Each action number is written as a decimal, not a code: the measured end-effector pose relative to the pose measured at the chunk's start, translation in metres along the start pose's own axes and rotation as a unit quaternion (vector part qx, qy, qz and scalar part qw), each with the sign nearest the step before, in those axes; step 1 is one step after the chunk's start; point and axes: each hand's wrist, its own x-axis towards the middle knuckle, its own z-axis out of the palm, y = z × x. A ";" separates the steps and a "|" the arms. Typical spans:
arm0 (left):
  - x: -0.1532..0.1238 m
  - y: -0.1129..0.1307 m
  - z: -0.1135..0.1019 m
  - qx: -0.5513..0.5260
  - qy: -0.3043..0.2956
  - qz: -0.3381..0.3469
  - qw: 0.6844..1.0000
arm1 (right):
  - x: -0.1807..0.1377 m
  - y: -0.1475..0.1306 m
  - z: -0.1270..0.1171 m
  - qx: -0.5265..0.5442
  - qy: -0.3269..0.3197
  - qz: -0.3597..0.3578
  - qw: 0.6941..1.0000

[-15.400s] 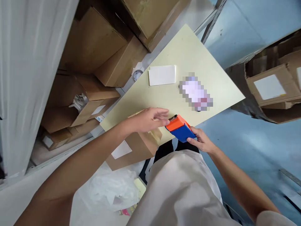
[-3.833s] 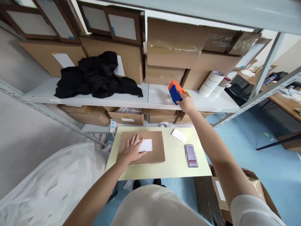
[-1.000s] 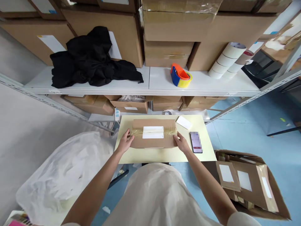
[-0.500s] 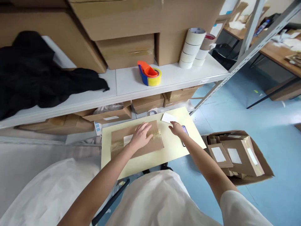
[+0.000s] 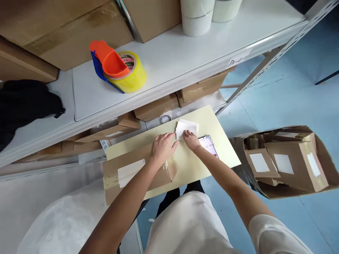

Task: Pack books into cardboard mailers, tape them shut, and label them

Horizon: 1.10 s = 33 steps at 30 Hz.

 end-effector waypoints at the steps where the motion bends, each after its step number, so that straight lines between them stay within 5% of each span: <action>1: 0.000 0.000 0.000 0.004 -0.002 0.000 1.000 | -0.005 0.001 0.000 -0.004 -0.002 -0.010 1.000; 5: 0.002 0.001 -0.001 0.006 -0.012 -0.014 1.000 | -0.012 0.006 -0.007 -0.007 -0.007 -0.019 1.000; 11: 0.014 0.001 -0.004 -0.013 -0.012 -0.059 0.998 | 0.001 0.021 -0.025 0.014 0.025 0.061 0.998; 18: 0.016 -0.001 -0.005 -0.012 -0.011 -0.071 0.997 | 0.006 0.036 -0.037 0.213 0.088 0.041 0.972; 25: 0.040 0.013 0.001 -0.077 -0.015 -0.050 0.996 | -0.014 0.019 -0.061 0.019 0.199 -0.044 0.979; 29: 0.060 0.025 0.008 -0.117 0.002 -0.056 0.992 | -0.023 0.005 -0.062 0.040 0.245 -0.097 0.964; 33: 0.066 0.016 0.018 -0.251 0.084 -0.177 0.948 | -0.022 0.004 -0.060 0.107 0.305 0.017 0.946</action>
